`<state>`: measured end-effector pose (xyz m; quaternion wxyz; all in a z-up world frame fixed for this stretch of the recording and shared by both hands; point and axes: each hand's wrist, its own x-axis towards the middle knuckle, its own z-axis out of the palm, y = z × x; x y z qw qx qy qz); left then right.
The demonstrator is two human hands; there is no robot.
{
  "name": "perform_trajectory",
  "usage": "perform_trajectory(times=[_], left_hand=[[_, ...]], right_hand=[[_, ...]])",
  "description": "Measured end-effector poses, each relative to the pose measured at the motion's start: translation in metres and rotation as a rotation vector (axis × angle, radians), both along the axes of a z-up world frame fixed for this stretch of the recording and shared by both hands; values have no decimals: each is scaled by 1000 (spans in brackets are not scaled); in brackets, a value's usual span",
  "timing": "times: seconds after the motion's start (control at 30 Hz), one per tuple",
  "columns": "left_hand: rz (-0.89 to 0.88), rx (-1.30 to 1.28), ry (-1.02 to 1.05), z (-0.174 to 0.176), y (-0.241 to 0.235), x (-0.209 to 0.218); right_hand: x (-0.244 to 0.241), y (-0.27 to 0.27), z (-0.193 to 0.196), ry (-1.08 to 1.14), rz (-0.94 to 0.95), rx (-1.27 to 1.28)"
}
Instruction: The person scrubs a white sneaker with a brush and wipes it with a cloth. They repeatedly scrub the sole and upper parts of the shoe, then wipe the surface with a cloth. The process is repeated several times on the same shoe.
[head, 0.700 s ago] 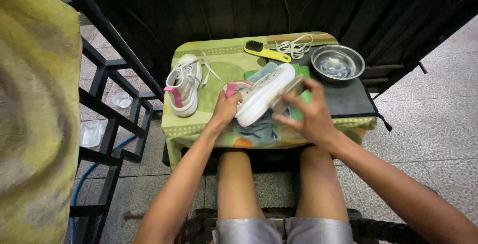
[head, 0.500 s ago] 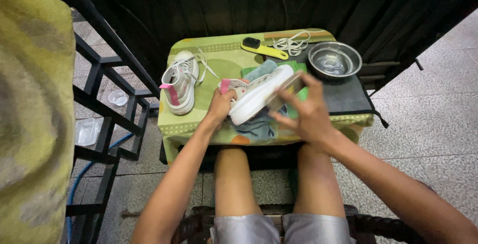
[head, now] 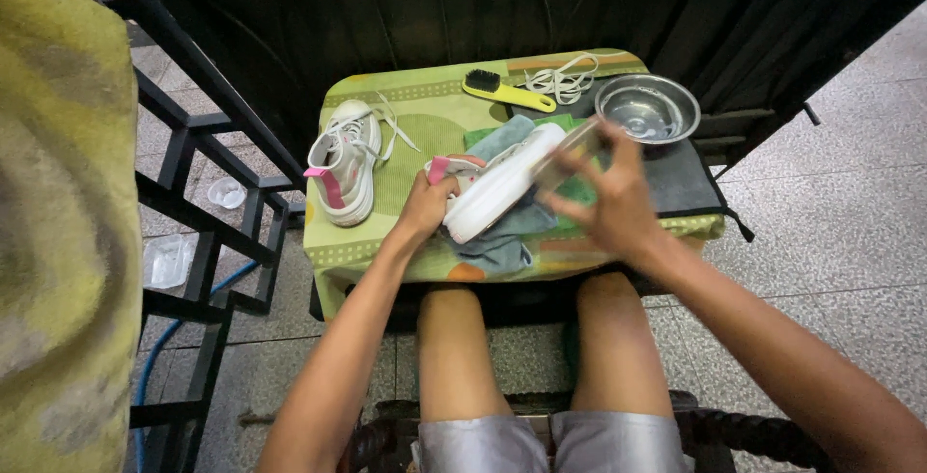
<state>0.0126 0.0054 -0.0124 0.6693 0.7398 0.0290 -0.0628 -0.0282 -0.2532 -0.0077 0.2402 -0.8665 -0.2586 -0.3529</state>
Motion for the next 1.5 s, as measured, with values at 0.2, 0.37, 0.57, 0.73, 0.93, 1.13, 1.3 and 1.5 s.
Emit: perform_trajectory(times=[0.2, 0.37, 0.57, 0.73, 0.93, 1.13, 1.3, 1.5], left_hand=[[-64, -56, -58, -17, 5, 9], [-69, -46, -76, -19, 6, 6], [-121, -58, -108, -39, 13, 16], [-147, -84, -137, -48, 15, 21], [-119, -158, -138, -58, 17, 28], [159, -264, 63, -50, 26, 24], [393, -734, 180, -133, 64, 67], [414, -829, 224, 29, 12, -23]], right_hand=[[30, -45, 8, 166, -109, 220], [21, -28, 20, 278, -24, 236], [14, -21, 17, 401, 76, 255], [-2, -12, 38, 400, -20, 193], [12, -24, 26, 417, -5, 202], [29, -36, 5, 778, 66, 1078], [28, -33, -8, 1055, 202, 1709], [33, -33, -39, 846, -151, 1250]])
